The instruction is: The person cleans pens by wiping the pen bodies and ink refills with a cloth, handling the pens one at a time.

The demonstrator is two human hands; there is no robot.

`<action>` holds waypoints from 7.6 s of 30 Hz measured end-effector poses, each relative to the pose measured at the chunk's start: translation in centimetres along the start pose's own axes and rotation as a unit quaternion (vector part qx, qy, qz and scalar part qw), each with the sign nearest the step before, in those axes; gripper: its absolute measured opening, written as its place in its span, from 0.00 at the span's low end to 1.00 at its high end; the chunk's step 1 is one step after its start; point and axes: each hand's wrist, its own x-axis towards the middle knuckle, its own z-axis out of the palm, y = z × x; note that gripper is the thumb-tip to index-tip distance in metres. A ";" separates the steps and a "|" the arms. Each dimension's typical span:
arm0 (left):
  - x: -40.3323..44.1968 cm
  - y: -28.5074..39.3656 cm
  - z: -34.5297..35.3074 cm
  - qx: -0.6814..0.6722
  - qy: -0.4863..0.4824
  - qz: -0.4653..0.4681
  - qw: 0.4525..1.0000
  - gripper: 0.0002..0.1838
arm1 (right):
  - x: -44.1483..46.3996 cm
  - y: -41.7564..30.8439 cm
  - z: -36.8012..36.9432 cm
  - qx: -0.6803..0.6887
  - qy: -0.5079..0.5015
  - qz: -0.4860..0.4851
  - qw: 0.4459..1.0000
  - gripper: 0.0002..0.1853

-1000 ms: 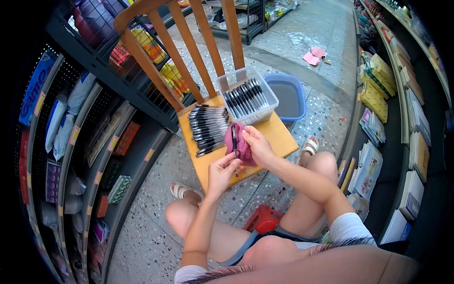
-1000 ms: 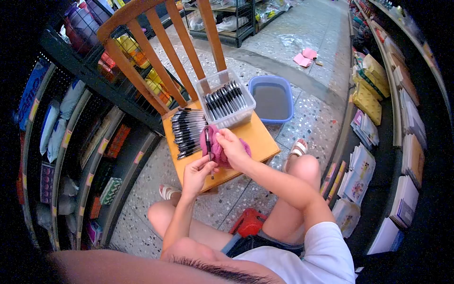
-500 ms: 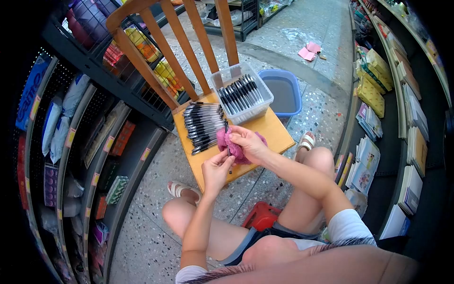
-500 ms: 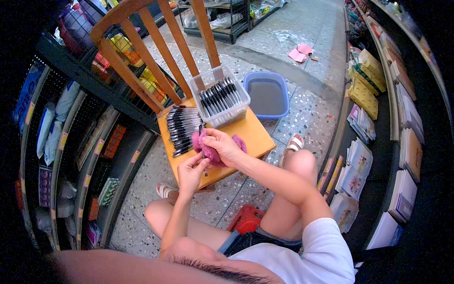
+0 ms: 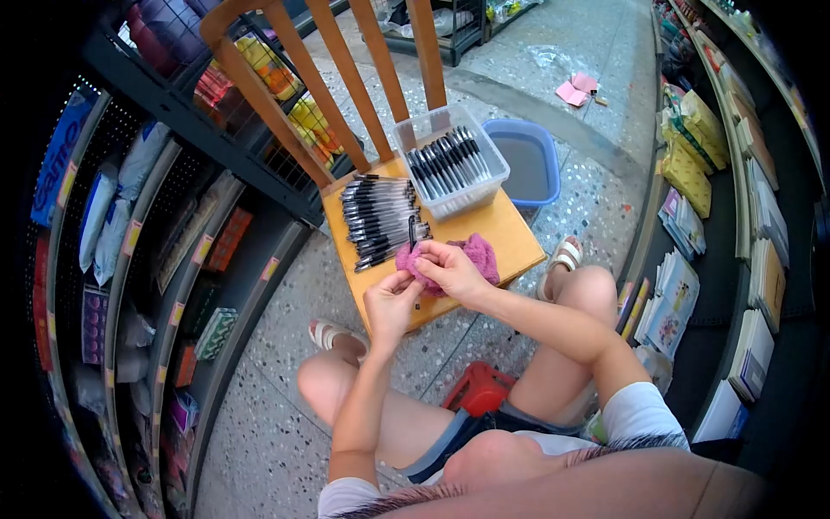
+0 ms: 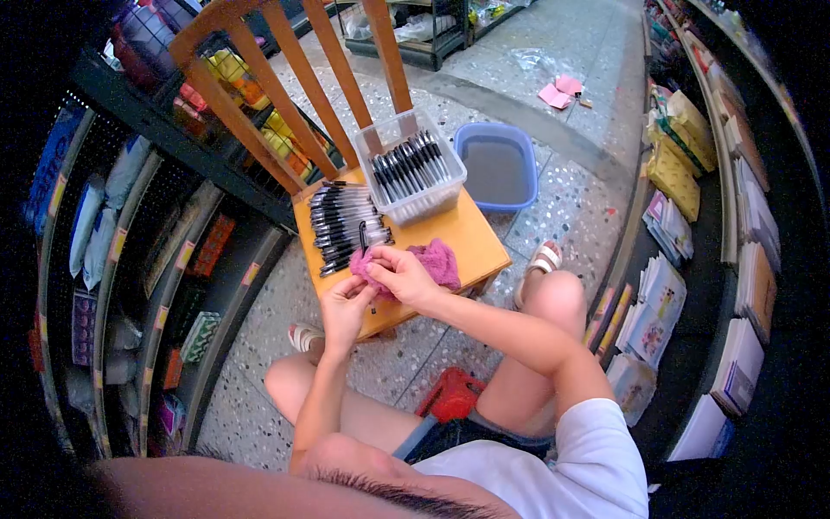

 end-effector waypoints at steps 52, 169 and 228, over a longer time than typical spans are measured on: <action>2.4 2.3 -4.4 -0.129 0.032 0.022 0.991 0.11 | -0.9 0.6 0.5 -0.178 -0.152 0.078 0.969 0.11; 4.1 2.6 -8.7 -0.345 0.186 0.116 0.912 0.15 | 1.3 1.3 -0.5 -0.692 -0.029 -0.187 0.697 0.07; 27.5 7.4 12.6 0.116 -0.139 -0.084 0.980 0.14 | 2.4 -13.1 -9.3 -0.548 0.257 -0.194 0.772 0.10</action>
